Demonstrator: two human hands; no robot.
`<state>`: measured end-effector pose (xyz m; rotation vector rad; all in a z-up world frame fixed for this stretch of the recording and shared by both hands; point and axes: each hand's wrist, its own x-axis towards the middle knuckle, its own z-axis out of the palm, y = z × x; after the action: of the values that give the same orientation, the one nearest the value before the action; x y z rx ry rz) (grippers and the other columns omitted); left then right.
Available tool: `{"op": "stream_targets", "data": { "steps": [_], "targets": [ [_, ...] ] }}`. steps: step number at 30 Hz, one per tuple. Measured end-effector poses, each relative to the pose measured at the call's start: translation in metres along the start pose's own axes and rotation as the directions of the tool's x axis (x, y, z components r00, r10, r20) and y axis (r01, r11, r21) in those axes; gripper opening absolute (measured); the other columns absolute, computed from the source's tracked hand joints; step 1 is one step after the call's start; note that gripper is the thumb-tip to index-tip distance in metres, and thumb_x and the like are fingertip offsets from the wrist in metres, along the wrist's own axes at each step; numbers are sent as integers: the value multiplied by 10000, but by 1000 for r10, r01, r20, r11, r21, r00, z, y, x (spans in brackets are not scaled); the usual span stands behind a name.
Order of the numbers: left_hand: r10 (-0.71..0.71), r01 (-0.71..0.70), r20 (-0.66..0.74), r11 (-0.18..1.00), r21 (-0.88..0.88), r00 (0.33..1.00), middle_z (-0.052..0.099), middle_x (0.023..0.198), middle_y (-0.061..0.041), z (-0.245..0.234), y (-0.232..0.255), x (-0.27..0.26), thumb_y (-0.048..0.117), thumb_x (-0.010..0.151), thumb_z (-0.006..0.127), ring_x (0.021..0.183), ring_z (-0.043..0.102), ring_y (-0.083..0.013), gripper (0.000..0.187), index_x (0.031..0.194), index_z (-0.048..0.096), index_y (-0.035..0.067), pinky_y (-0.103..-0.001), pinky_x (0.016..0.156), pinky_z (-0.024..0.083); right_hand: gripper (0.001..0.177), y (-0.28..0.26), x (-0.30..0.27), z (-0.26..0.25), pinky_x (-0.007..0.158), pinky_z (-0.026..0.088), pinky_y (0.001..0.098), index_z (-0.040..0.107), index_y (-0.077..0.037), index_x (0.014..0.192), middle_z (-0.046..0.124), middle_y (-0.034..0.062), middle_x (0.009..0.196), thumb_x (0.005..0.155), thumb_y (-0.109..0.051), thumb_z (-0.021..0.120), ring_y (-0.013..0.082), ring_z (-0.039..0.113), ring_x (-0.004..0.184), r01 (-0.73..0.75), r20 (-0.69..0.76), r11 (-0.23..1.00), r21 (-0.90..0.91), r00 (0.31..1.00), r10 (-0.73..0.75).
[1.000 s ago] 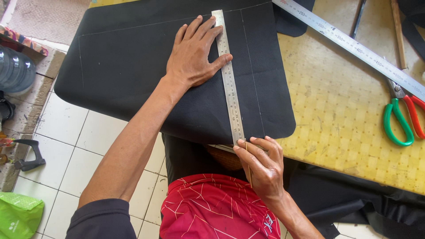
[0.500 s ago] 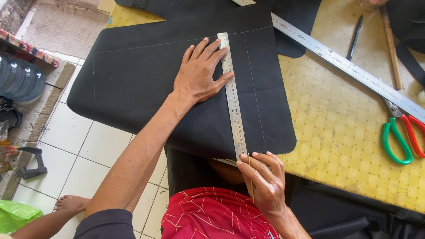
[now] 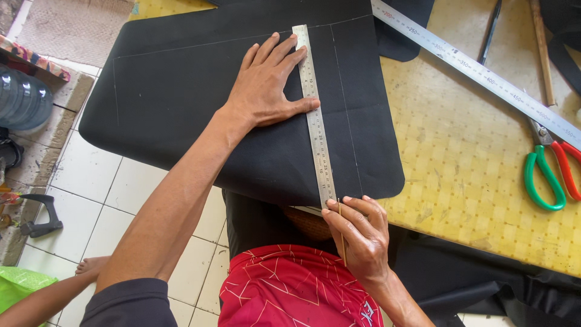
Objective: The person measures and marks a large piece of black fabric on a table using a ruler and a pencil. They then use scissors to cut the fabric along the marked lines.
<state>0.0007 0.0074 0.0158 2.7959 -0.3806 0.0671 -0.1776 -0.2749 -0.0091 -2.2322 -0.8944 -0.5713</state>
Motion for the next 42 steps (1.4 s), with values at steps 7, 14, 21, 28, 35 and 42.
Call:
{"op": "stream_targets", "data": {
  "steps": [7, 14, 21, 28, 35, 42],
  "targets": [
    [18, -18, -9, 1000, -12, 1000, 327, 1687, -127, 0, -1, -1, 815, 898, 610, 1568, 192, -353, 1000, 1594, 436, 118, -571, 1246, 141, 97, 0, 0, 0, 1045, 482, 443, 784, -130, 1036, 780, 15, 1143, 952, -81, 782, 228, 670, 1076, -4, -10, 1000, 2, 1000, 5],
    [-9, 9, 18, 1000, -14, 1000, 303, 1701, -110, -5, 1, 0, 802, 888, 607, 1579, 168, -345, 1010, 1604, 410, 118, -566, 1254, 117, 88, -2, 4, -1, 1032, 494, 441, 789, -125, 1013, 786, 21, 1119, 938, -81, 790, 231, 674, 1065, 1, -23, 1000, 2, 1000, -1],
    [3, -3, -4, 1000, 1, 1000, 314, 1698, -112, 0, 1, -1, 831, 885, 565, 1578, 192, -352, 1017, 1602, 412, 125, -575, 1252, 143, 113, 0, 1, 1, 1032, 498, 444, 788, -133, 1031, 784, 15, 1135, 927, -90, 795, 229, 675, 1074, -8, -18, 1000, 6, 1000, 8],
    [8, -7, -10, 1000, 19, 1000, 317, 1698, -108, 2, -1, -2, 843, 888, 538, 1576, 203, -352, 1012, 1607, 410, 142, -573, 1253, 149, 94, 1, 0, 2, 1045, 487, 433, 784, -153, 1020, 779, -8, 1135, 941, -102, 777, 213, 669, 1073, -7, -27, 1000, 1, 1000, 7],
    [16, -16, -2, 1000, 17, 1000, 323, 1693, -117, -1, -1, -1, 836, 893, 547, 1572, 207, -362, 1009, 1607, 410, 136, -586, 1247, 155, 102, 1, 1, 2, 1034, 497, 441, 791, -135, 1023, 784, 14, 1128, 929, -95, 794, 225, 676, 1075, -7, -25, 1000, 4, 1000, 7],
    [-63, 67, 265, 998, -5, 962, 126, 1751, -118, -31, 15, 5, 902, 671, 733, 1605, 31, -341, 1345, 1657, 248, 127, -576, 1264, 50, 103, 0, 0, 1, 1037, 493, 447, 793, -118, 1035, 786, 37, 1135, 936, -88, 792, 236, 672, 1088, -10, -10, 1000, 15, 1000, 10]
  ]
}}
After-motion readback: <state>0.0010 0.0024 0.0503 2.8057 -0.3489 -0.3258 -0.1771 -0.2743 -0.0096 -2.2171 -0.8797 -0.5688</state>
